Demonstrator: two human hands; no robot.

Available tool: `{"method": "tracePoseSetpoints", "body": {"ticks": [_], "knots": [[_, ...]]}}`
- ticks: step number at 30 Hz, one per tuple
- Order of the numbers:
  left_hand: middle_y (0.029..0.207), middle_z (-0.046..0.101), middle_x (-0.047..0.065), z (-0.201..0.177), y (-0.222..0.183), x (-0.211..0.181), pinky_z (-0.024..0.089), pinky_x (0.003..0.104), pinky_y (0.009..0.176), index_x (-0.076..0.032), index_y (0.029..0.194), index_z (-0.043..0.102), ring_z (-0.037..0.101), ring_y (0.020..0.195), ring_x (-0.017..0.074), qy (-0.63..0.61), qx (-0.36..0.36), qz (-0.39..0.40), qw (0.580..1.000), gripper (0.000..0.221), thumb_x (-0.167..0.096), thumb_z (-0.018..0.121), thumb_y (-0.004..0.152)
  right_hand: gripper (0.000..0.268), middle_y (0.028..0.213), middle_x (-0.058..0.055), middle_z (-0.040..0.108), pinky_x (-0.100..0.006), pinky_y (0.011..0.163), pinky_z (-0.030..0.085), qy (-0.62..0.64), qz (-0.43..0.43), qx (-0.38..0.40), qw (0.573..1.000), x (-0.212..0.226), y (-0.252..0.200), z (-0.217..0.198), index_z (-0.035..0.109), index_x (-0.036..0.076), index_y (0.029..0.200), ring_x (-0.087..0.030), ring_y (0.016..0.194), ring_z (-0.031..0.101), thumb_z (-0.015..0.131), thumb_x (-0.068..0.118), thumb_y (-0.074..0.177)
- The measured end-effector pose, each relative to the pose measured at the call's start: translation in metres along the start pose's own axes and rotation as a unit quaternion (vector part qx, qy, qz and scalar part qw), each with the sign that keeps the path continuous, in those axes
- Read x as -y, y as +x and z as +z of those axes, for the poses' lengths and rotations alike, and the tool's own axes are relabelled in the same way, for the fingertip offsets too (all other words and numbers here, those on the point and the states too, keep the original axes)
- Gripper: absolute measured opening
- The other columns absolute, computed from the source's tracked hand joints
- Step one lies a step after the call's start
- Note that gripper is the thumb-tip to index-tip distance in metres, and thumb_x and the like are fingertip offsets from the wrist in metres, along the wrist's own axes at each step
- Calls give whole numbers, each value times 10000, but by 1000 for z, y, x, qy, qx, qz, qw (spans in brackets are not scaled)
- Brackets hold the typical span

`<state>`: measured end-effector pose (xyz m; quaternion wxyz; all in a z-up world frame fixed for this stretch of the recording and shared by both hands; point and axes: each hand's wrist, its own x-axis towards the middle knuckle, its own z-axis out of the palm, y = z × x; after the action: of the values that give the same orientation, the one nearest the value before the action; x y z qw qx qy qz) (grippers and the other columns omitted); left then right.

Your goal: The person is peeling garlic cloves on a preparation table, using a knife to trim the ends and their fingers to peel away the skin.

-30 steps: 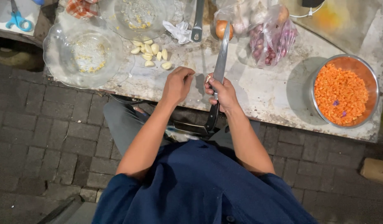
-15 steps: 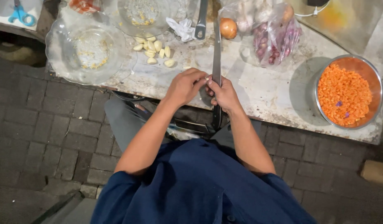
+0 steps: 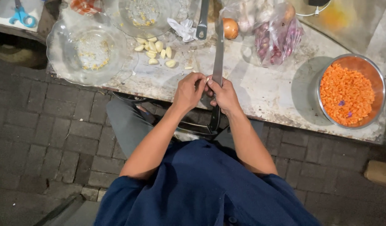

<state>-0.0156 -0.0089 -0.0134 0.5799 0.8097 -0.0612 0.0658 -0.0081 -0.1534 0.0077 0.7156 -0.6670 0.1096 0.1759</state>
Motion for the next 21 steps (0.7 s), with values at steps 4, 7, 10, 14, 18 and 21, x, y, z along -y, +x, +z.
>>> {"method": "tracePoseSetpoints", "body": {"ticks": [4,7,10,14,18,21], "knots": [[808,665,95,-1,-6,-10,571,372,656,-64,1018,673,690,767,289,6,-11,57,998,114,-119,576,997,139,785,-148,600,-238,319,417,36,9,-17,999,-9,3,-2,625,19,1007,-146,659,511,553,137,997],[824,662,120,-2,-6,-12,560,355,630,-38,1009,683,679,751,294,13,-42,123,991,77,-63,629,960,158,781,-162,605,-230,311,376,61,14,-15,998,-12,2,-2,639,2,1017,-154,638,509,580,144,980],[828,655,80,-3,-7,-9,563,326,621,-68,1002,684,680,752,264,82,-65,166,981,78,-101,619,973,152,780,-165,589,-226,318,369,69,-6,-2,998,-1,-5,3,634,13,1019,-157,640,501,578,147,975],[810,607,49,-3,-6,-4,560,313,620,-81,1008,644,656,741,243,168,-57,230,957,115,-97,531,1019,195,788,-173,604,-225,355,363,47,-23,7,999,3,-11,4,635,8,1020,-161,661,498,566,189,997],[780,599,96,-5,-4,-12,550,356,600,-45,979,623,647,703,299,122,-48,222,966,82,-71,549,1003,167,759,-158,591,-231,349,371,45,-33,-6,998,5,-13,7,647,-9,1019,-169,654,502,546,119,986],[765,607,115,-10,-6,-16,528,370,554,-36,986,626,643,682,323,14,-54,170,984,63,-41,563,984,167,754,-154,587,-235,334,364,48,-37,-1,998,4,-11,9,645,-18,1043,-175,632,509,555,110,985]]}}
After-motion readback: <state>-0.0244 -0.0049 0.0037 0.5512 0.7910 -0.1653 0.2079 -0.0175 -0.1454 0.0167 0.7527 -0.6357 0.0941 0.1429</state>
